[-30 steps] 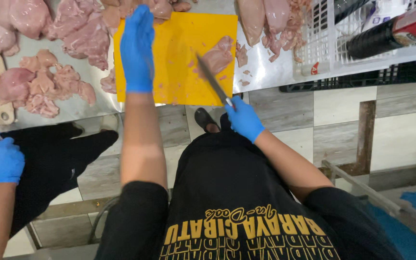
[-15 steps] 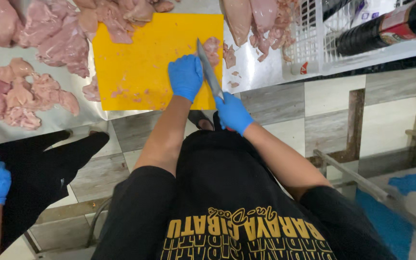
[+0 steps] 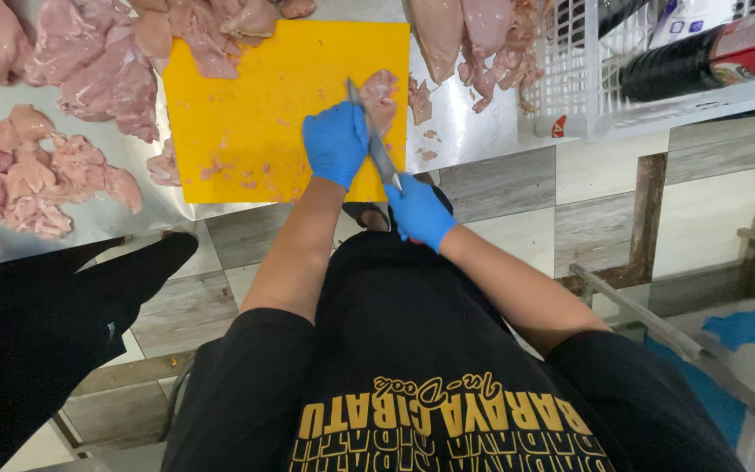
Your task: The person trims raw chicken pieces on a yellow cutting board, using a knife to cut away fat and unwanted parts, and moves trimmed pieces aside on the stainless steel table while taking new pieces from the pile.
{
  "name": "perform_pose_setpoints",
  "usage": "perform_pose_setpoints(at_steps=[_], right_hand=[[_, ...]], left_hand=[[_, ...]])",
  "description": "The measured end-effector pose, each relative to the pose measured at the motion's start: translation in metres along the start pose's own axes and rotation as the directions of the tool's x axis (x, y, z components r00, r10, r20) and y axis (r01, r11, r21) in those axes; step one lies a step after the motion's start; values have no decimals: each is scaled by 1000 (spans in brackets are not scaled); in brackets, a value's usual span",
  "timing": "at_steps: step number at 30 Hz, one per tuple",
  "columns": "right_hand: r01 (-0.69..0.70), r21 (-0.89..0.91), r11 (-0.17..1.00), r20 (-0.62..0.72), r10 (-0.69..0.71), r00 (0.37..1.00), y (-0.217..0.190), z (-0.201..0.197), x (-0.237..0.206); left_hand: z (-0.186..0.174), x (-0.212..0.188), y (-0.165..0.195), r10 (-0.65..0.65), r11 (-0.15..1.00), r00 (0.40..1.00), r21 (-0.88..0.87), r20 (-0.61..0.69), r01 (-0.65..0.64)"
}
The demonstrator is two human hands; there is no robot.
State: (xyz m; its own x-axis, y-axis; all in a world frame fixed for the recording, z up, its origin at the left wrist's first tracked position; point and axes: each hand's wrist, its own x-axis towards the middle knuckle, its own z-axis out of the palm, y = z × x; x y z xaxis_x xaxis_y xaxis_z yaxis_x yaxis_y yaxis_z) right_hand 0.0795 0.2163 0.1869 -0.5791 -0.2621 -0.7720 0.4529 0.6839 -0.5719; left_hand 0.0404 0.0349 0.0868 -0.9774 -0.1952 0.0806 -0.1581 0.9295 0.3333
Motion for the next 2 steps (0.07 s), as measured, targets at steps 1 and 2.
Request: perform_pose_setpoints(at_steps=[1,2], right_hand=[[47,-9,999,4,-47,999,-13,-5,8],[46,-6,999,3,-46,999,-19,-7,3]], left_hand=[[0,-1,-2,23,1000,1000,-11,-14,-24],[-1,-3,-4,47,999,999,-21,-26,-47]])
